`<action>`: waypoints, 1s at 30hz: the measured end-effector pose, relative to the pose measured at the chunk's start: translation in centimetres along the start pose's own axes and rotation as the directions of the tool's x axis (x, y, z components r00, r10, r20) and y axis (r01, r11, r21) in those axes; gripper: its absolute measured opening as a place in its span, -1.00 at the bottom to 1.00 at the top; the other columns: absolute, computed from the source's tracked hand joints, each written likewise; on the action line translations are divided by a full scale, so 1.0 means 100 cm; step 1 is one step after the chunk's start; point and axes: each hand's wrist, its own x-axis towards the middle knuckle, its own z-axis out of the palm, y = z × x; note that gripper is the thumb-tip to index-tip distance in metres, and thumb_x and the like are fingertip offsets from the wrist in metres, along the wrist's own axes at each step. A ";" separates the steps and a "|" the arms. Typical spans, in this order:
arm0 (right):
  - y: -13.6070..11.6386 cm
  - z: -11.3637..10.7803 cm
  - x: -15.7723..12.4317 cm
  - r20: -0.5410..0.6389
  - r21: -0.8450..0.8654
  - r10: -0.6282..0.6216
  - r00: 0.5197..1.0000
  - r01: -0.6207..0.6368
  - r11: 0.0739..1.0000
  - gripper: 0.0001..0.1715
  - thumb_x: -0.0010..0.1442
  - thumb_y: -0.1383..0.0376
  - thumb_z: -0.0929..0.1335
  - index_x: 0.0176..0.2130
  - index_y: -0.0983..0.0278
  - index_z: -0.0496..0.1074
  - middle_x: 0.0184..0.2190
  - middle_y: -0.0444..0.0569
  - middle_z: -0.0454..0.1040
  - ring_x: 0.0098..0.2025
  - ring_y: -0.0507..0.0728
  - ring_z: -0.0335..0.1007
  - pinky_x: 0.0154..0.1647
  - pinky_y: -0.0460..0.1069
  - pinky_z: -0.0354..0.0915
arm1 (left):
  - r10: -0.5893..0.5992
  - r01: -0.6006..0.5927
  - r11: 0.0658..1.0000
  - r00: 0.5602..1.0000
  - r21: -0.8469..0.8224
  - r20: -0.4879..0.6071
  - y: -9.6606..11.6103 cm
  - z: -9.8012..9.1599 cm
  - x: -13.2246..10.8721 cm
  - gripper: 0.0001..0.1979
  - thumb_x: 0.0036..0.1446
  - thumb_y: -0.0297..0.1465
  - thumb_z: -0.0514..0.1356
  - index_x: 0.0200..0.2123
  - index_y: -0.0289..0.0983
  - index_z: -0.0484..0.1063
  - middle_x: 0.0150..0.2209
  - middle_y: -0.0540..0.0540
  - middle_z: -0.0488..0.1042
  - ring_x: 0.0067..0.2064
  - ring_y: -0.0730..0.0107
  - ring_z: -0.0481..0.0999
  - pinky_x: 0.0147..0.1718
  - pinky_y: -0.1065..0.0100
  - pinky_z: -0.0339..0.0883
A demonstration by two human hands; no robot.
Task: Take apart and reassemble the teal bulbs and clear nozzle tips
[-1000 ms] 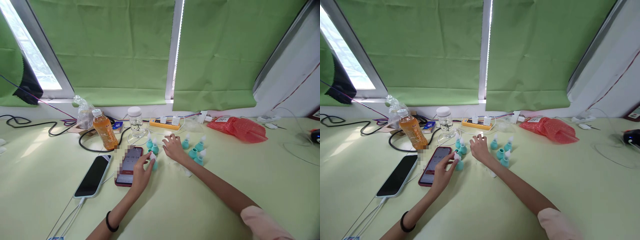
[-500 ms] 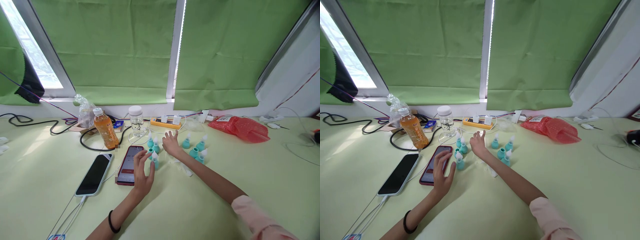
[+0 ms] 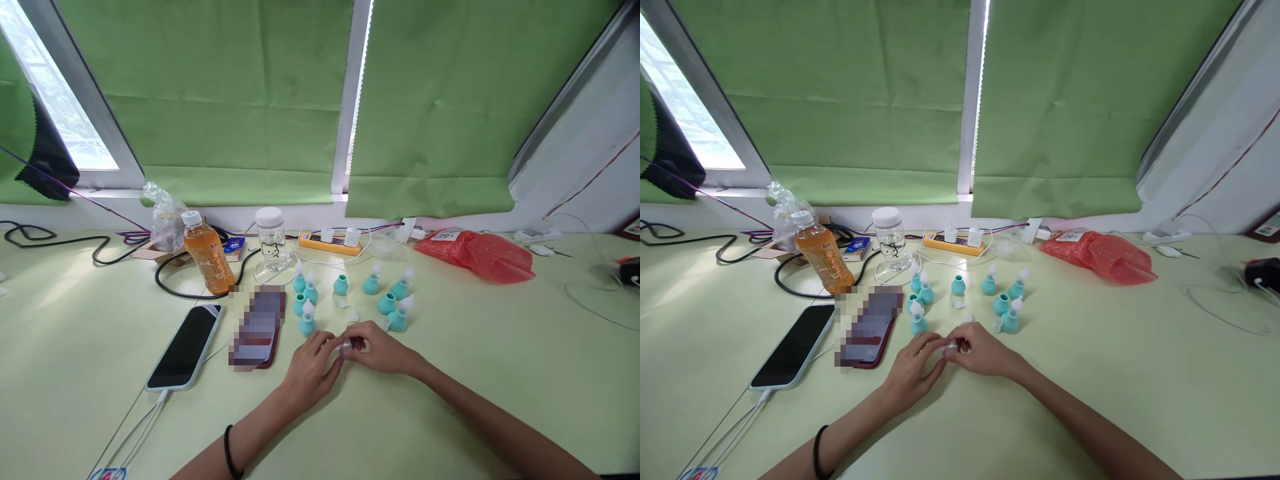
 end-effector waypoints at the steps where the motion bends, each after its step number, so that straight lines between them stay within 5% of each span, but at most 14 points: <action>1: 0.002 0.003 -0.004 -0.008 0.010 0.008 1.000 -0.008 1.000 -0.75 0.09 0.25 0.20 -0.44 0.33 0.38 -0.58 -0.12 0.32 -0.53 -0.02 0.19 -0.53 -0.13 0.13 | -0.006 0.007 1.000 0.999 -0.025 0.038 -0.001 0.002 -0.001 -0.74 0.05 -0.44 -0.01 -0.15 -0.25 0.26 -0.31 -0.13 0.37 -0.26 0.34 0.35 -0.35 0.35 0.31; 8: 0.024 0.007 -0.020 -0.274 -0.332 -0.080 0.958 -0.016 0.943 -0.71 0.08 0.24 0.21 -0.21 0.31 0.35 -0.42 0.01 0.32 -0.37 0.08 0.20 -0.36 -0.03 0.16 | -0.161 0.162 0.987 0.983 -0.009 0.091 -0.007 0.014 -0.002 -0.81 -0.03 -0.44 0.08 -0.29 -0.27 0.37 -0.40 -0.12 0.37 -0.29 0.26 0.30 -0.36 0.27 0.29; 13: 0.028 0.006 -0.018 -0.262 -0.590 0.006 0.965 -0.165 0.791 -0.82 0.05 0.28 0.23 -0.38 0.28 0.39 -0.40 0.01 0.25 -0.32 0.12 0.13 -0.33 0.00 0.08 | -0.191 0.181 0.981 0.969 0.074 0.157 -0.006 0.012 0.001 -0.81 -0.01 -0.43 0.05 -0.28 -0.26 0.36 -0.36 -0.13 0.32 -0.27 0.25 0.28 -0.37 0.26 0.28; 19: 0.028 0.017 -0.014 -0.232 -0.702 0.042 0.972 -0.197 0.684 -0.75 0.12 0.40 0.17 -0.46 0.31 0.37 -0.42 0.03 0.25 -0.30 0.13 0.10 -0.35 0.01 0.00 | -0.190 0.178 0.981 0.963 0.080 0.191 -0.005 0.011 0.000 -0.78 0.05 -0.41 0.00 -0.21 -0.27 0.31 -0.35 -0.11 0.33 -0.28 0.28 0.29 -0.34 0.28 0.27; 30: 0.020 0.030 -0.016 -0.340 -0.342 -0.171 0.925 0.048 0.939 -0.84 0.12 0.35 0.20 -0.39 0.30 0.33 -0.41 -0.03 0.26 -0.31 0.06 0.16 -0.32 -0.02 0.08 | -0.184 0.172 0.982 0.963 0.076 0.199 -0.007 0.015 -0.001 -0.83 0.06 -0.39 0.01 -0.27 -0.27 0.31 -0.36 -0.09 0.33 -0.28 0.31 0.29 -0.34 0.31 0.25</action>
